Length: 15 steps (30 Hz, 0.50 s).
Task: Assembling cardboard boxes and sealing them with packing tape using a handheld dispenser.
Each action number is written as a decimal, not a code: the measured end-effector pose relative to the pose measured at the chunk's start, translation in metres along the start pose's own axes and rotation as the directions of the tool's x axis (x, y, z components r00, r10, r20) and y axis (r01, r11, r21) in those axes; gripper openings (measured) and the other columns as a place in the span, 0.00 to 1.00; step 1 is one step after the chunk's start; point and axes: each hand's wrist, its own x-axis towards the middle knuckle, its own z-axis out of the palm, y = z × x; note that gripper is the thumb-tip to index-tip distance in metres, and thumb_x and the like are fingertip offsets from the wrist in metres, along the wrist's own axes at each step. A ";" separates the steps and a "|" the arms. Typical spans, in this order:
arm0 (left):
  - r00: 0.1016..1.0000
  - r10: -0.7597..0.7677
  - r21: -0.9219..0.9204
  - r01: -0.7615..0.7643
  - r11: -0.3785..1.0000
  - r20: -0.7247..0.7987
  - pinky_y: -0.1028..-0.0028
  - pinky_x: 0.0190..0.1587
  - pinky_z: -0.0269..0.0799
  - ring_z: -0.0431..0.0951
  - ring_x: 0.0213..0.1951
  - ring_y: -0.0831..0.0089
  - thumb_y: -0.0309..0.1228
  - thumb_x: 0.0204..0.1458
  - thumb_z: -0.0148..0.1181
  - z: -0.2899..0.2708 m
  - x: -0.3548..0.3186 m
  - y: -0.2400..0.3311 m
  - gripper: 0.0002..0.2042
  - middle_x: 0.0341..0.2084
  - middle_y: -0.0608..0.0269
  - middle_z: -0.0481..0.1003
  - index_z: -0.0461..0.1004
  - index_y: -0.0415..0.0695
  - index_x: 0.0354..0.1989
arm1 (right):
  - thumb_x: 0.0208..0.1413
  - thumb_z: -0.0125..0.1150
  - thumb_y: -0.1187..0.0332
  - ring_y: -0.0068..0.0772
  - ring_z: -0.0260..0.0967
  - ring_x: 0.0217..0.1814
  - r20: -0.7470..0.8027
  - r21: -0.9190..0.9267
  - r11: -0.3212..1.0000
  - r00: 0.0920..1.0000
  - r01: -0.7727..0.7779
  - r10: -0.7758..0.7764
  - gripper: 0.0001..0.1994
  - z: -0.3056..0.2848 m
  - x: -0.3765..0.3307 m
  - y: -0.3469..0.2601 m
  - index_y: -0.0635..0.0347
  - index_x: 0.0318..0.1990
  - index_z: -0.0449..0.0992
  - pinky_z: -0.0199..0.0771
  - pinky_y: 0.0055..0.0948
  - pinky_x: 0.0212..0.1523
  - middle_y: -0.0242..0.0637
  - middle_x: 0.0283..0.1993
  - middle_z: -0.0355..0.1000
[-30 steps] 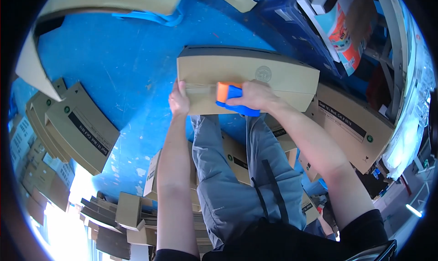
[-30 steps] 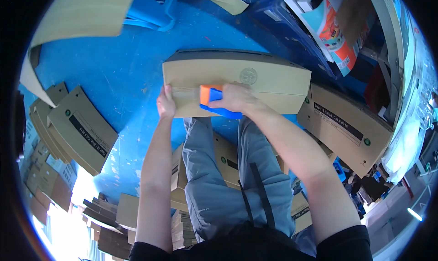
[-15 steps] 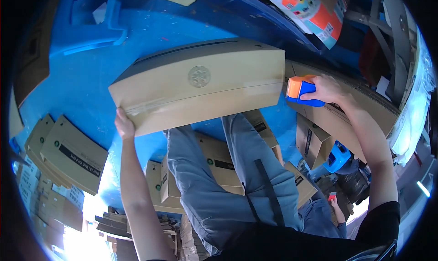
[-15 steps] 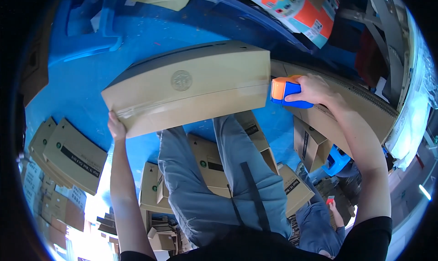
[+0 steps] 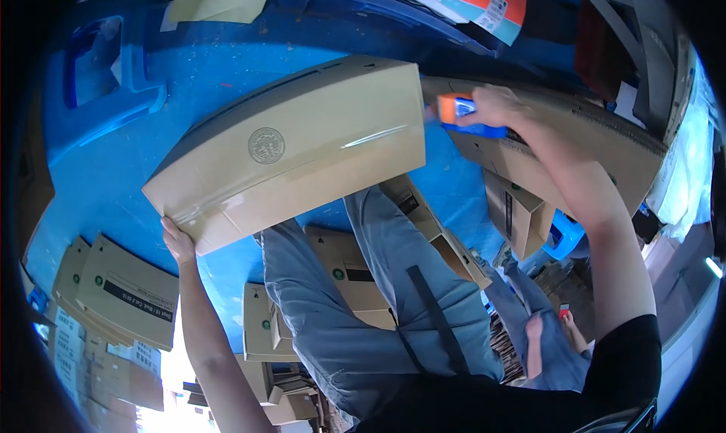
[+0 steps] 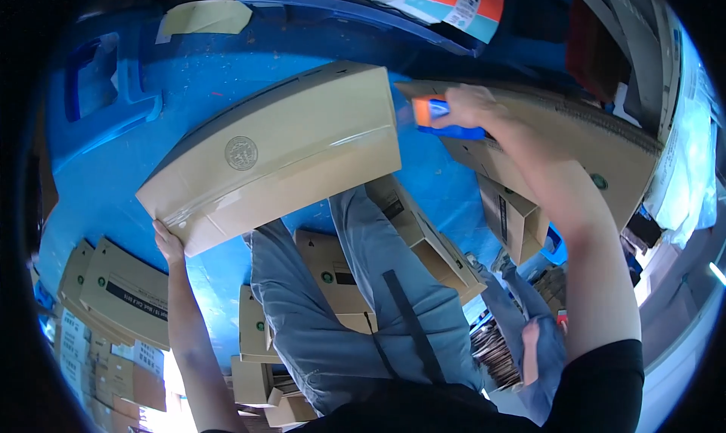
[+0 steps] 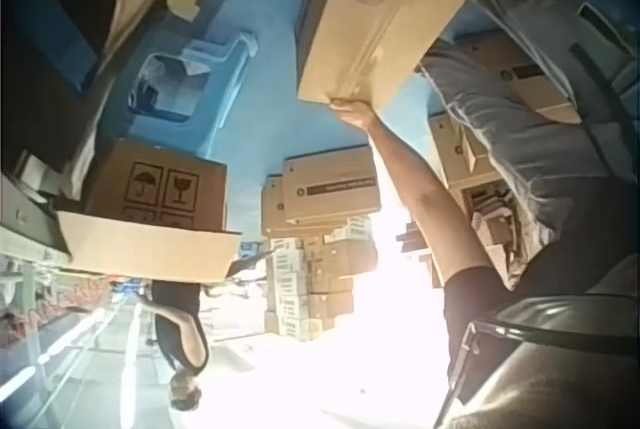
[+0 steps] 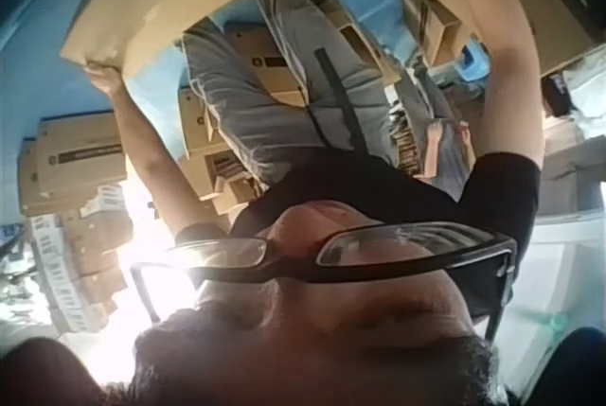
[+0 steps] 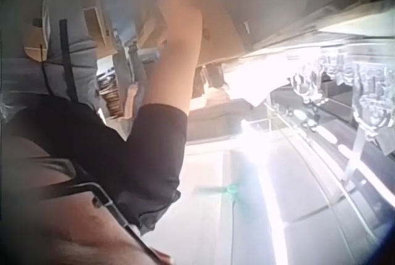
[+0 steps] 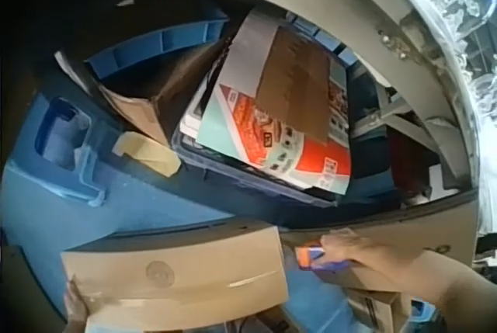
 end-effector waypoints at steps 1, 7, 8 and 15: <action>1.000 0.010 0.003 -0.010 1.000 0.010 0.57 0.46 0.69 0.76 0.40 0.48 0.54 0.68 0.32 -0.001 -0.001 0.002 0.35 0.40 0.36 0.76 0.72 0.27 0.46 | 0.42 0.67 0.37 0.50 0.78 0.46 0.018 -0.004 1.000 1.000 -0.013 0.013 0.34 -0.002 0.006 -0.013 0.65 0.39 0.82 0.77 0.43 0.47 0.52 0.42 0.79; 0.998 -0.003 0.108 -0.003 0.994 0.056 0.56 0.49 0.68 0.75 0.44 0.45 0.54 0.68 0.32 -0.023 0.003 -0.023 0.35 0.44 0.33 0.75 0.71 0.27 0.50 | 0.45 0.67 0.39 0.49 0.79 0.45 -0.061 -0.035 0.999 0.998 0.006 -0.008 0.31 0.012 0.021 -0.052 0.64 0.39 0.82 0.78 0.42 0.46 0.49 0.42 0.80; 0.998 0.004 0.092 -0.010 0.996 0.066 0.56 0.49 0.68 0.75 0.44 0.45 0.54 0.68 0.32 -0.011 0.002 -0.017 0.35 0.44 0.33 0.75 0.71 0.27 0.50 | 0.46 0.66 0.39 0.49 0.79 0.44 -0.122 -0.066 0.997 0.992 -0.028 0.019 0.31 0.017 0.021 -0.046 0.65 0.38 0.82 0.78 0.41 0.46 0.49 0.40 0.80; 0.995 -0.067 0.178 0.054 0.983 0.069 0.58 0.57 0.67 0.73 0.53 0.43 0.51 0.69 0.32 -0.039 0.005 -0.019 0.33 0.52 0.34 0.72 0.67 0.29 0.58 | 0.55 0.61 0.52 0.43 0.78 0.51 -0.130 0.108 0.943 0.936 -0.315 0.327 0.19 0.062 0.049 -0.064 0.57 0.44 0.81 0.78 0.39 0.49 0.44 0.47 0.79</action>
